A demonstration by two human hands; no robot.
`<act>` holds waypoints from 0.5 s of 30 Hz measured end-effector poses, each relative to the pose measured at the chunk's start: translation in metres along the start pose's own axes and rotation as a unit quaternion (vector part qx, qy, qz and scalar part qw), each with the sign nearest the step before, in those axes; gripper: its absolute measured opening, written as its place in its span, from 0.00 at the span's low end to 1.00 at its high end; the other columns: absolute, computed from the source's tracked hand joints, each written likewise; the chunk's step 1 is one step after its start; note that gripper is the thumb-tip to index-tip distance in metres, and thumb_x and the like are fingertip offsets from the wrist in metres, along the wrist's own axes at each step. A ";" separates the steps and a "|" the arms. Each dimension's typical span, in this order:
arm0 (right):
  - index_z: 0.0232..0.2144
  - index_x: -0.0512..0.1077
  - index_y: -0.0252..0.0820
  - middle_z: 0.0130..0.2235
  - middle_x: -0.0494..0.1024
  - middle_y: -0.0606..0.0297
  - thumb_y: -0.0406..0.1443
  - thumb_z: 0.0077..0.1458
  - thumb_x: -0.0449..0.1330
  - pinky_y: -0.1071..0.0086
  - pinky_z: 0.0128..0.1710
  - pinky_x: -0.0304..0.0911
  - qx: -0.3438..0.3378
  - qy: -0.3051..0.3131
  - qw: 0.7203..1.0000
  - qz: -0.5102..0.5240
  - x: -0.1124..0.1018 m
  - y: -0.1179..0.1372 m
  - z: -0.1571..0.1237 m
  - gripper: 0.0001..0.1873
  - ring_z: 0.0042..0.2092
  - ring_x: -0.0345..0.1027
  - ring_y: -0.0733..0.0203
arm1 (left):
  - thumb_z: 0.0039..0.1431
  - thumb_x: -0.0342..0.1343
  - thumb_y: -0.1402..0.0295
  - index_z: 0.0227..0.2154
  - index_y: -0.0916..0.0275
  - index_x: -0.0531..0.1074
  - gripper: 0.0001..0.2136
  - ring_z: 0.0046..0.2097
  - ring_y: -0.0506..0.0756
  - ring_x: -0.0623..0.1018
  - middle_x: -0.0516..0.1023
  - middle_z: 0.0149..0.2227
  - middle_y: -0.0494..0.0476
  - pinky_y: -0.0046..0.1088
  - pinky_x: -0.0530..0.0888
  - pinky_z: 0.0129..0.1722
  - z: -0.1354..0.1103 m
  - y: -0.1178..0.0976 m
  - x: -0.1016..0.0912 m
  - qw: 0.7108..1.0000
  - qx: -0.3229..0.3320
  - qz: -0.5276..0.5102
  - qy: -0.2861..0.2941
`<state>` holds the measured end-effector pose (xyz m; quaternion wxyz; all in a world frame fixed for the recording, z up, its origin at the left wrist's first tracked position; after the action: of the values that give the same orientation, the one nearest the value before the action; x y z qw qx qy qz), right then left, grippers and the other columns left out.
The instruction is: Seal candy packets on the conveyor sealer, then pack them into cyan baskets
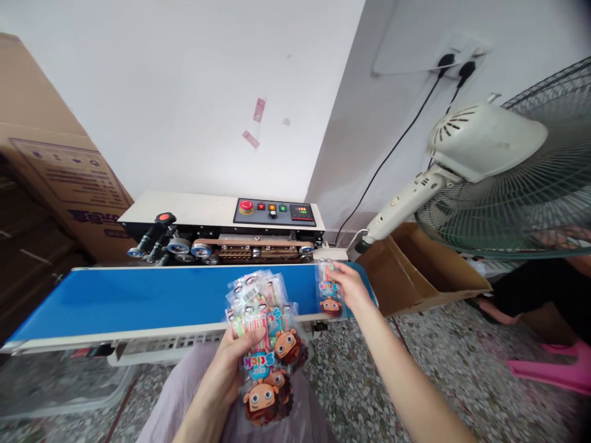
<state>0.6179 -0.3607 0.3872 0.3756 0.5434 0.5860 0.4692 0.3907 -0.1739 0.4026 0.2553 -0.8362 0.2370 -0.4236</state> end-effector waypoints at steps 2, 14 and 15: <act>0.27 0.72 0.40 0.22 0.75 0.67 0.44 0.20 0.77 0.68 0.24 0.63 -0.023 -0.058 0.998 -0.017 -0.007 -0.003 0.012 0.29 0.25 0.69 0.61 | 0.40 0.73 0.65 0.47 0.69 0.75 0.28 0.41 0.69 0.82 0.83 0.36 0.68 0.37 0.81 0.36 0.001 0.000 -0.001 1.000 0.001 0.007 0.003; 0.20 0.63 0.45 0.17 0.68 0.74 0.38 0.22 0.73 0.71 0.17 0.55 -0.047 -0.140 0.985 -0.095 0.014 -0.021 0.049 0.23 0.21 0.62 0.64 | 0.41 0.72 0.66 0.47 0.69 0.74 0.28 0.40 0.69 0.82 0.83 0.38 0.69 0.40 0.81 0.39 0.002 0.000 -0.002 1.000 -0.002 -0.007 0.018; 0.20 0.62 0.45 0.17 0.68 0.74 0.38 0.23 0.72 0.72 0.17 0.55 -0.049 -0.135 0.985 -0.099 0.019 -0.021 0.049 0.23 0.21 0.63 0.64 | 0.41 0.72 0.66 0.47 0.69 0.74 0.28 0.41 0.69 0.82 0.83 0.39 0.69 0.40 0.81 0.40 0.002 0.000 -0.001 1.000 0.000 -0.009 0.019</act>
<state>0.6559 -0.3343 0.3547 0.5221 0.5222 0.5571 0.3799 0.3914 -0.1723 0.4012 0.2467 -0.8299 0.2347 -0.4418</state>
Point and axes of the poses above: each hand's wrist, its own z-axis towards the middle knuckle, its own x-axis out of the palm, y = z × x, the point moved 6 cm from there along z, towards the middle knuckle
